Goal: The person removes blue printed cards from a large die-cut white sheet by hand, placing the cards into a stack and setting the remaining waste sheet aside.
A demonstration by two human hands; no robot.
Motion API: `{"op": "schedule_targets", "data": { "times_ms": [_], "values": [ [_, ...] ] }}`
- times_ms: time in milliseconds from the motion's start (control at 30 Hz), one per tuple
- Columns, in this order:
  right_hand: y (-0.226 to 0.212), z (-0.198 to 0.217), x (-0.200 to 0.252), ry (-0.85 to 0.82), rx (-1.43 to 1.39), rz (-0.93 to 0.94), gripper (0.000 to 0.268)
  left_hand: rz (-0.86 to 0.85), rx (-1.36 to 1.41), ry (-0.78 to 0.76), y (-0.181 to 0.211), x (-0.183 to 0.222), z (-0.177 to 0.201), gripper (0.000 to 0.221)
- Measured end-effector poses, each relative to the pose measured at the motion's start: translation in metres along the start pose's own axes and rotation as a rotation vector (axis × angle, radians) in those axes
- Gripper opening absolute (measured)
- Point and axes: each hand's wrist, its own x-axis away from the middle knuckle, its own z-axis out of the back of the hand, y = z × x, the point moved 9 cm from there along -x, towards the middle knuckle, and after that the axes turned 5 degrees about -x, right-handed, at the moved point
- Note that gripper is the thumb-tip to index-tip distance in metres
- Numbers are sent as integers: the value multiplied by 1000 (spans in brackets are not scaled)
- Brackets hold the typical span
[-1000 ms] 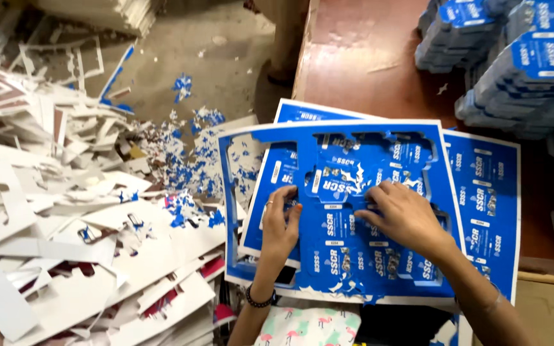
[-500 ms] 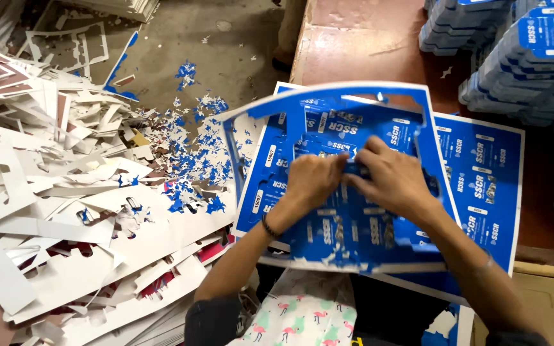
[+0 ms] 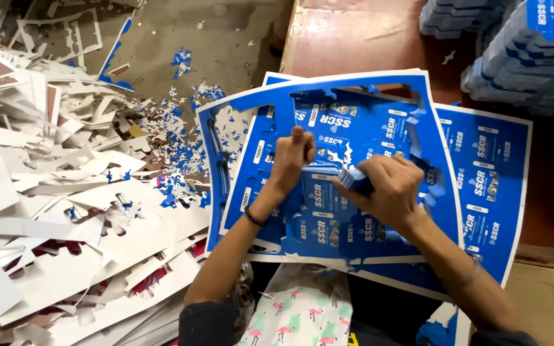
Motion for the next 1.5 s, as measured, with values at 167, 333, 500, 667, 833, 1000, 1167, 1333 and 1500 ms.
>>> {"op": "schedule_targets", "data": {
  "times_ms": [167,333,500,667,833,1000,1167,1333,1500],
  "values": [
    [4,-8,-10,-11,-2,-47,44,-70,68,-91,51,0,7,96],
    [8,-11,1,22,61,-49,39,-177,-782,-209,84,12,-30,87],
    [16,-11,3,62,-71,-30,39,-133,-419,-5,83,17,-34,86],
    [-6,15,2,52,-175,-10,37,-71,-172,55,58,22,-30,86],
    [-45,97,62,106,-92,163,39,-37,-181,168,41,2,-15,81],
    [-27,100,120,188,34,-36,40,-121,-392,230,47,4,-16,74],
    [65,128,200,819,-713,-701,33,-201,-468,250,51,10,-17,65],
    [113,125,256,907,-1051,-905,39,-294,-547,235,70,13,-23,57],
    [104,133,185,752,-384,-594,39,-320,-676,141,118,10,-24,51]
  ]
}}
